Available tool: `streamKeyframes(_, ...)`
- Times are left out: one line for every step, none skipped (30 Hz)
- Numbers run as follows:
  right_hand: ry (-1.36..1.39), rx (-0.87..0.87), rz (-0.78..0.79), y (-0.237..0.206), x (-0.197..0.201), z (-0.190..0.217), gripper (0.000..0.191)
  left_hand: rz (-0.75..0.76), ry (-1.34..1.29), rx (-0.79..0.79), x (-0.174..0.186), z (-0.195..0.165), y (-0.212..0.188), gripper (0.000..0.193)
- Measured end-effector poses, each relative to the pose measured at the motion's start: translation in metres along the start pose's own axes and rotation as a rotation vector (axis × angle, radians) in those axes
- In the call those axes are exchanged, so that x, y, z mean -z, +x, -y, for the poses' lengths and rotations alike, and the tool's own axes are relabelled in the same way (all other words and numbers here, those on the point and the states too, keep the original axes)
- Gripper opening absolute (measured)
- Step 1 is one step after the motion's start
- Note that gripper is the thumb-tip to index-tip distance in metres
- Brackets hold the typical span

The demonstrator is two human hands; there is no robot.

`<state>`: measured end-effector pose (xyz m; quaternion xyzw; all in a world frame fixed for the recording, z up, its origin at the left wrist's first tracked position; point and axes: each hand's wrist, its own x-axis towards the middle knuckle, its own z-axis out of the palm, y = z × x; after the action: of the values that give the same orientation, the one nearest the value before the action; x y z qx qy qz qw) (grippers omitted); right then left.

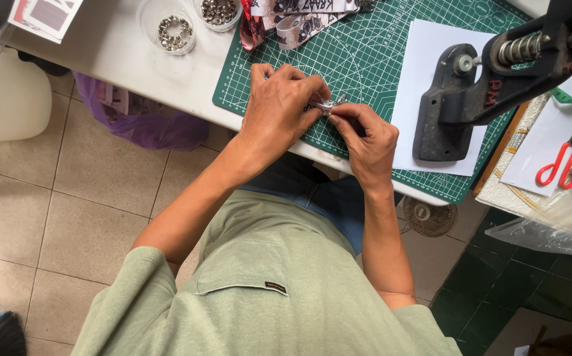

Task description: The person assembles lanyard keychains by threading printed fabric strips through metal rings and attaching lobster clasps. They repeatedly pick up strips and hardware, fold the fabric ends, insert metal pieces, and use a manual press to crimp the connections. Completed keychains are placed on the table.

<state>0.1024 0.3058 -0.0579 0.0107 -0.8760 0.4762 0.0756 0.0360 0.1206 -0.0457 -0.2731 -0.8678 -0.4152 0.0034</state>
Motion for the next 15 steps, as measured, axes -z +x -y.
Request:
streamKeyframes(-0.008,0.018,0.0,0.0003,0.0002,0.0001,0.011,-0.004,-0.006,0.007,-0.0006,-0.0002,0.0003,0.019)
streamKeyframes(-0.017,0.037,0.0,0.0006,0.0003,0.0004,0.011,-0.008,-0.012,0.014,-0.0012,-0.0004,0.0004,0.022)
streamKeyframes(-0.026,0.054,0.001,0.0007,0.0007,0.0009,0.01,-0.014,0.001,0.021,-0.0022,-0.0009,0.0006,0.02)
streamKeyframes(-0.047,0.072,0.002,0.0009,0.0008,0.0015,0.01,-0.021,0.014,0.028,-0.0031,-0.0013,0.0007,0.017)
streamKeyframes(-0.068,0.089,0.002,0.001,0.0011,0.0022,0.011,-0.028,0.028,0.033,-0.0038,-0.0015,0.0008,0.015)
streamKeyframes(-0.089,0.107,0.002,0.0012,0.0012,0.0029,0.011,-0.03,0.013,0.04,-0.0043,-0.0015,0.0006,0.014)
streamKeyframes(-0.088,0.09,0.0,0.0015,0.0011,0.0034,0.011,-0.032,-0.004,0.047,-0.0046,-0.0015,-0.0001,0.014)
streamKeyframes(-0.087,0.075,-0.004,0.0018,0.0009,0.0039,0.011,-0.035,-0.02,0.054,-0.0048,-0.0013,-0.0006,0.013)
streamKeyframes(-0.087,0.059,-0.007,0.0022,0.0007,0.0042,0.011,-0.032,-0.032,0.055,-0.0053,-0.001,-0.0006,0.014)
streamKeyframes(-0.088,0.055,-0.009,0.0023,0.0004,0.0044,0.011,-0.029,-0.044,0.056,-0.0057,-0.0007,-0.0008,0.014)
streamKeyframes(-0.089,0.051,-0.011,0.0024,0.0,0.0046,0.011,-0.026,-0.056,0.057,-0.0062,-0.0005,-0.001,0.014)
streamKeyframes(-0.091,0.047,-0.013,0.0025,-0.0003,0.0045,0.011,-0.017,-0.064,0.062,-0.0066,-0.0002,-0.0012,0.015)
streamKeyframes(-0.089,0.038,-0.014,0.0025,-0.0004,0.0044,0.011,-0.007,-0.071,0.067,-0.007,-0.0001,-0.0013,0.016)
streamKeyframes(-0.087,0.028,-0.015,0.0025,-0.0006,0.0042,0.011,0.002,-0.078,0.072,-0.0073,0.0001,-0.0014,0.016)
streamKeyframes(-0.085,0.018,-0.016,0.0025,-0.0008,0.0041,0.011,0.006,-0.088,0.081,-0.0076,0.0003,-0.0016,0.016)
